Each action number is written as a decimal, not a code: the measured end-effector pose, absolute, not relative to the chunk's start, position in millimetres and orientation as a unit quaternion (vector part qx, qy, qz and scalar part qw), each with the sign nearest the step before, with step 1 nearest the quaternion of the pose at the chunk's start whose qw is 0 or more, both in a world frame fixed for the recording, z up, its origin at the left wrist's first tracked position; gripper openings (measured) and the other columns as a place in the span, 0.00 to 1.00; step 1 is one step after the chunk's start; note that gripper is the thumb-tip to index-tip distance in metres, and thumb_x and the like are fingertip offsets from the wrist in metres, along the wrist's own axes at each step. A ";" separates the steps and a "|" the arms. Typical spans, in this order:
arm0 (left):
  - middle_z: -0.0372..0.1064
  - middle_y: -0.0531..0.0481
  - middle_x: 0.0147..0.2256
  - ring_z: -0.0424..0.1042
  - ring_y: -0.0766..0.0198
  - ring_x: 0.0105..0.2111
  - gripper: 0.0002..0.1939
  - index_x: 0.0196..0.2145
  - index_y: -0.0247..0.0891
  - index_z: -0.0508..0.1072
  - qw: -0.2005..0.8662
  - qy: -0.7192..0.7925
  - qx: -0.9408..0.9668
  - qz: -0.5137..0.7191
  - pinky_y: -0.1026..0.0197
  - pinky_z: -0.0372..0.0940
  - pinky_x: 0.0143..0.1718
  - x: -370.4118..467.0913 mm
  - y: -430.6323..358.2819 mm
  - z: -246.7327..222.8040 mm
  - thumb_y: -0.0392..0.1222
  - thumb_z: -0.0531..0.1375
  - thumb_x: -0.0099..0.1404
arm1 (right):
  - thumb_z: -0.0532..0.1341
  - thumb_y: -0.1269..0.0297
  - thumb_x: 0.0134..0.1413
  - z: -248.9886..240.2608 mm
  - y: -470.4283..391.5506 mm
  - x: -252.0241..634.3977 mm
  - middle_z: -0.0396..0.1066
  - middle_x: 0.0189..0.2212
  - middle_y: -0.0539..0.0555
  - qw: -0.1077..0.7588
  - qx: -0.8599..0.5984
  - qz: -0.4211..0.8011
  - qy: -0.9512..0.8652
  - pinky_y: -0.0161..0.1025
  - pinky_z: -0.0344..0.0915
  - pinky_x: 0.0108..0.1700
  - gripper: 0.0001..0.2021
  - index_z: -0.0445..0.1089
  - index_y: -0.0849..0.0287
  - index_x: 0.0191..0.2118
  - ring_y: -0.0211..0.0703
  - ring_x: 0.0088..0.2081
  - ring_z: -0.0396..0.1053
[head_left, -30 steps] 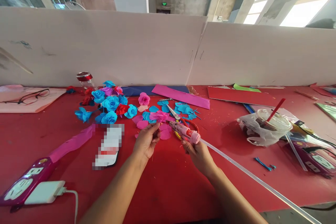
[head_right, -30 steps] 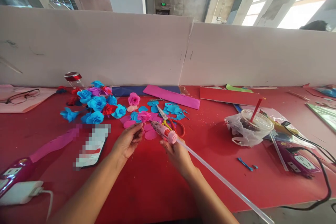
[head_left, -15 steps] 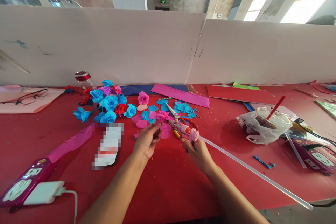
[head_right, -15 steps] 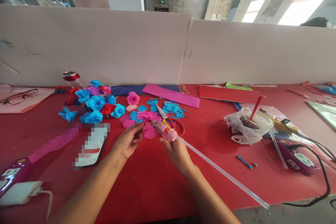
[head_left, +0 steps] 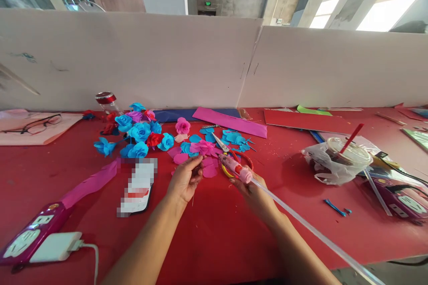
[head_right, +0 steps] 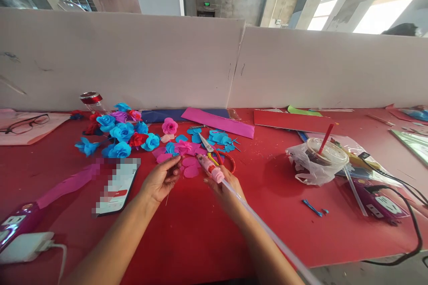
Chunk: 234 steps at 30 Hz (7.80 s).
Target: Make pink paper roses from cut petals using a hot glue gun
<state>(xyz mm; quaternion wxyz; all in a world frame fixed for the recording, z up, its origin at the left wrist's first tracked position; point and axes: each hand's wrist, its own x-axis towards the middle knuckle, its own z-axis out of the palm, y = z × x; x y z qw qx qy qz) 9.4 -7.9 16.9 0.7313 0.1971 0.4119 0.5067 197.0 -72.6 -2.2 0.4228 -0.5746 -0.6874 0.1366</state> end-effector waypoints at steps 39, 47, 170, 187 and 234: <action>0.65 0.57 0.21 0.56 0.81 0.14 0.13 0.28 0.32 0.70 0.746 0.350 0.229 0.518 0.76 0.45 0.12 28.1 -18.0 6.7 0.39 0.69 0.49 | 0.62 0.56 0.50 3.7 -19.4 138.6 0.68 0.19 0.47 0.626 -0.461 0.467 -0.422 0.31 0.63 0.25 0.12 0.67 0.59 0.25 0.34 0.21 0.66; 0.65 0.58 0.21 0.58 0.79 0.16 0.13 0.28 0.34 0.71 0.699 0.374 0.270 0.547 0.74 0.53 0.17 30.8 -21.8 7.5 0.39 0.70 0.48 | 0.61 0.56 0.52 7.9 -22.6 137.3 0.67 0.19 0.48 0.617 -0.501 0.412 -0.445 0.32 0.61 0.25 0.12 0.65 0.59 0.25 0.35 0.21 0.64; 0.66 0.56 0.22 0.57 0.78 0.15 0.07 0.24 0.36 0.71 0.603 0.312 0.186 0.710 0.73 0.49 0.13 -60.9 25.7 28.0 0.31 0.66 0.50 | 0.55 0.73 0.54 4.8 33.8 65.9 0.76 0.37 0.64 0.085 -0.584 0.073 -0.804 0.45 0.58 0.46 0.11 0.76 0.64 0.35 0.53 0.46 0.67; 0.69 0.55 0.25 0.58 0.78 0.16 0.08 0.25 0.36 0.72 0.637 0.282 0.191 0.691 0.73 0.53 0.14 -61.9 24.0 30.0 0.30 0.67 0.48 | 0.56 0.72 0.55 -0.8 27.2 66.2 0.75 0.39 0.63 0.146 -0.594 0.121 -0.782 0.41 0.62 0.44 0.09 0.74 0.62 0.34 0.50 0.46 0.69; 0.72 0.50 0.27 0.68 0.68 0.29 0.13 0.28 0.35 0.77 0.582 0.451 0.391 0.552 0.66 0.62 0.32 -2.0 0.4 9.1 0.40 0.71 0.42 | 0.61 0.55 0.51 15.2 -14.7 163.2 0.70 0.46 0.58 0.507 -0.549 0.262 -0.611 0.43 0.63 0.43 0.24 0.64 0.54 0.54 0.48 0.45 0.67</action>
